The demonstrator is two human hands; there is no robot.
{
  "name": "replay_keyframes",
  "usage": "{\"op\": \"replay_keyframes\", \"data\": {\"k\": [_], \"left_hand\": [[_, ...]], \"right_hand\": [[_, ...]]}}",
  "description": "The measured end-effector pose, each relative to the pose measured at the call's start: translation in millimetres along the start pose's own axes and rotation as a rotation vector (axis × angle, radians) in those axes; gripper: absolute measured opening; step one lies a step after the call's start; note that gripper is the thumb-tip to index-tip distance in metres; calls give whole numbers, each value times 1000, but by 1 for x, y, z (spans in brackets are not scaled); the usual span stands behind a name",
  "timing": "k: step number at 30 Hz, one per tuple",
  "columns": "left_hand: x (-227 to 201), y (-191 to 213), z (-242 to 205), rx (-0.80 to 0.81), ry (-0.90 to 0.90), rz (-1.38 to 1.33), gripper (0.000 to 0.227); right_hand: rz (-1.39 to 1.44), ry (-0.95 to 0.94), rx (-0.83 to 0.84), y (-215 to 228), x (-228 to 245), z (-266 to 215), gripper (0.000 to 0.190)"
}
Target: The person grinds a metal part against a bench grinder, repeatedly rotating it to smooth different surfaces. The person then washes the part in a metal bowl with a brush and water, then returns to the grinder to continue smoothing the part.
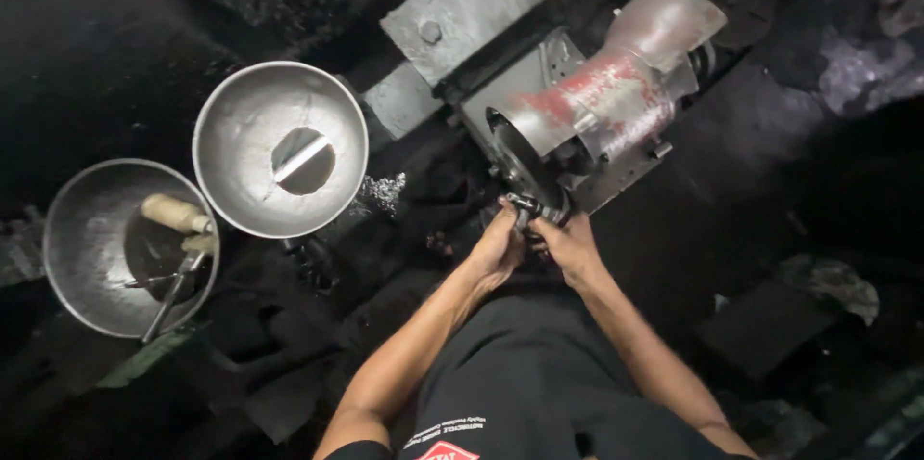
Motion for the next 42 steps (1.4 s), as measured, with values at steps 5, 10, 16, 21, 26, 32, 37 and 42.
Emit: {"op": "replay_keyframes", "data": {"k": [5, 10, 16, 21, 26, 32, 37, 42], "left_hand": [[9, 1, 14, 46, 46, -64, 28], [33, 5, 23, 99, 91, -25, 27], [46, -38, 10, 110, 186, 111, 34], [30, -85, -14, 313, 174, 151, 55], [5, -66, -29, 341, 74, 180, 61], [-2, -26, -19, 173, 2, 41, 55], [-3, -11, -5, -15, 47, 11, 61], [19, 7, 14, -115, -6, -38, 40]], "right_hand": [[9, 67, -19, 7, 8, 1, 32], [6, 26, -43, 28, -8, -1, 29], [-143, 263, -116, 61, 10, -38, 37], [-320, 873, -156, 69, 53, -102, 80], [-248, 594, 6, 53, 38, -74, 77], [-87, 112, 107, 11, 3, -11, 32], [33, 82, 117, -8, 16, 3, 37], [21, 87, 101, 3, 8, 10, 38]]}}
Point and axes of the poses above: each hand's wrist, its own z-axis towards the middle knuckle, its own y-axis out of the back of the hand, x = y × z, the point moved 4 cm from there along z, towards the middle knuckle, and after that the axes turned 3 degrees about -x, right-handed, at the moved point
